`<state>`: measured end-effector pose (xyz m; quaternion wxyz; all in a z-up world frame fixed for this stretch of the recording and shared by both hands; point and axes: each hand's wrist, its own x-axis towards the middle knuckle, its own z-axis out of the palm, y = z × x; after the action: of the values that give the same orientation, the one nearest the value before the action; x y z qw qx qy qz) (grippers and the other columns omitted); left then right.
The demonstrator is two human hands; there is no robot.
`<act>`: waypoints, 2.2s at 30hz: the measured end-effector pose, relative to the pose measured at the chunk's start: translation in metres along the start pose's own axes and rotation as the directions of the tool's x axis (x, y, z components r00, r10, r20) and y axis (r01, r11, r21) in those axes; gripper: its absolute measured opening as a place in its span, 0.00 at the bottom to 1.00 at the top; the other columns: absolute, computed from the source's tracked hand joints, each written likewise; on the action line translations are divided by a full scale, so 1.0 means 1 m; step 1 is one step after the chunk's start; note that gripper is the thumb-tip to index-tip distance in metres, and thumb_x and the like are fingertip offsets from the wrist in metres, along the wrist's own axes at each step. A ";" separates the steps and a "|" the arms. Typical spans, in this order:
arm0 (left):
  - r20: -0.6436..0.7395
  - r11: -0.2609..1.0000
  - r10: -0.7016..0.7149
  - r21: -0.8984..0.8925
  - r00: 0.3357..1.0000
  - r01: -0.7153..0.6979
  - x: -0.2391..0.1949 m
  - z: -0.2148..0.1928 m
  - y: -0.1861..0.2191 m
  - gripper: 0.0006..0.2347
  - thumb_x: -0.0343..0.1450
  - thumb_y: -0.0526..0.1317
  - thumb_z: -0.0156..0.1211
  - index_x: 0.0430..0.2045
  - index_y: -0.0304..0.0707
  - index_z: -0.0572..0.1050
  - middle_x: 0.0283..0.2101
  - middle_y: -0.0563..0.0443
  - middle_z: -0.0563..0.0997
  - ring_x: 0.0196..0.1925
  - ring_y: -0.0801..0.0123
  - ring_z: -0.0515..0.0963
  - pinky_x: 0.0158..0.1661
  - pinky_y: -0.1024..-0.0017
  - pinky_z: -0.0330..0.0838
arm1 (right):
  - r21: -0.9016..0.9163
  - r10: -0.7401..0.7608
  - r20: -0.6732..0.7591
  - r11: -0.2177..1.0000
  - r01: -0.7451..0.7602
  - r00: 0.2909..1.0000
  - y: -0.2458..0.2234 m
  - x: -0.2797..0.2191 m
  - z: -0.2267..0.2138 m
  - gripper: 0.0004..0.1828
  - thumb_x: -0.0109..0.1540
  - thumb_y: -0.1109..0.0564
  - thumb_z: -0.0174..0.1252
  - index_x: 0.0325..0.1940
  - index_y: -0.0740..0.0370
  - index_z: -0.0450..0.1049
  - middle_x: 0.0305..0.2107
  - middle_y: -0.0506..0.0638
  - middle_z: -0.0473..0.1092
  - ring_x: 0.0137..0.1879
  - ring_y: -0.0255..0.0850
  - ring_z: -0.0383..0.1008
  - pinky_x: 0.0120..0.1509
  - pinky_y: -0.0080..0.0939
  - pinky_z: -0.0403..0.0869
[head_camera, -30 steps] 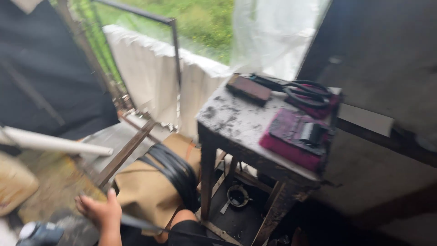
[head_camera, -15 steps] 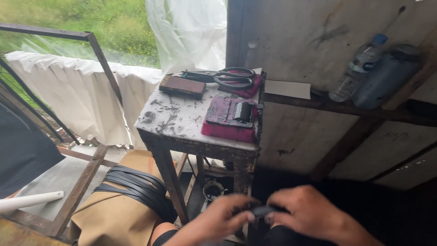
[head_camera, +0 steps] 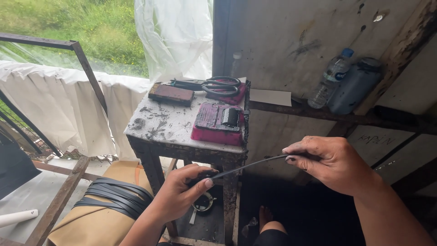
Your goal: Applying edge paint to long leather straps using a manual applicator and hanging them on a line to dry with clothespins.
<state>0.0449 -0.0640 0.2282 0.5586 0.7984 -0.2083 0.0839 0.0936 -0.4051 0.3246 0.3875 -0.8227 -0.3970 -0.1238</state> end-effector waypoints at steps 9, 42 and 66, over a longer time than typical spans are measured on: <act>-0.025 1.000 -0.008 -0.019 1.000 0.007 -0.002 -0.034 0.004 0.12 0.70 0.43 0.64 0.41 0.37 0.86 0.25 0.59 0.80 0.25 0.79 0.72 0.26 0.79 0.64 | 0.117 -0.057 -0.026 0.991 0.060 0.998 -0.022 0.032 0.000 0.14 0.58 0.67 0.63 0.47 0.64 0.82 0.33 0.51 0.78 0.39 0.37 0.80 0.45 0.31 0.80; -0.292 0.517 0.423 0.855 0.858 0.036 0.062 -0.221 -0.028 0.07 0.69 0.46 0.70 0.37 0.52 0.86 0.39 0.64 0.85 0.48 0.78 0.80 0.65 0.60 0.51 | -0.345 -0.366 -0.016 0.876 0.338 0.931 0.029 0.139 0.062 0.11 0.55 0.62 0.71 0.41 0.52 0.84 0.32 0.41 0.80 0.44 0.36 0.76 0.60 0.43 0.61; -0.069 0.366 0.462 0.923 0.884 -0.119 0.083 -0.179 -0.016 0.06 0.70 0.49 0.65 0.28 0.54 0.85 0.32 0.64 0.84 0.44 0.64 0.80 0.65 0.54 0.50 | -0.382 -0.273 -0.035 0.893 0.240 0.961 0.051 0.103 0.031 0.13 0.52 0.63 0.69 0.38 0.50 0.84 0.31 0.38 0.79 0.44 0.33 0.75 0.60 0.44 0.56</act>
<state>0.1438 0.0866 0.3099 0.0450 0.8946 -0.1773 0.4077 0.1961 -0.3440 0.3294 0.2209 -0.8154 -0.4538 -0.2834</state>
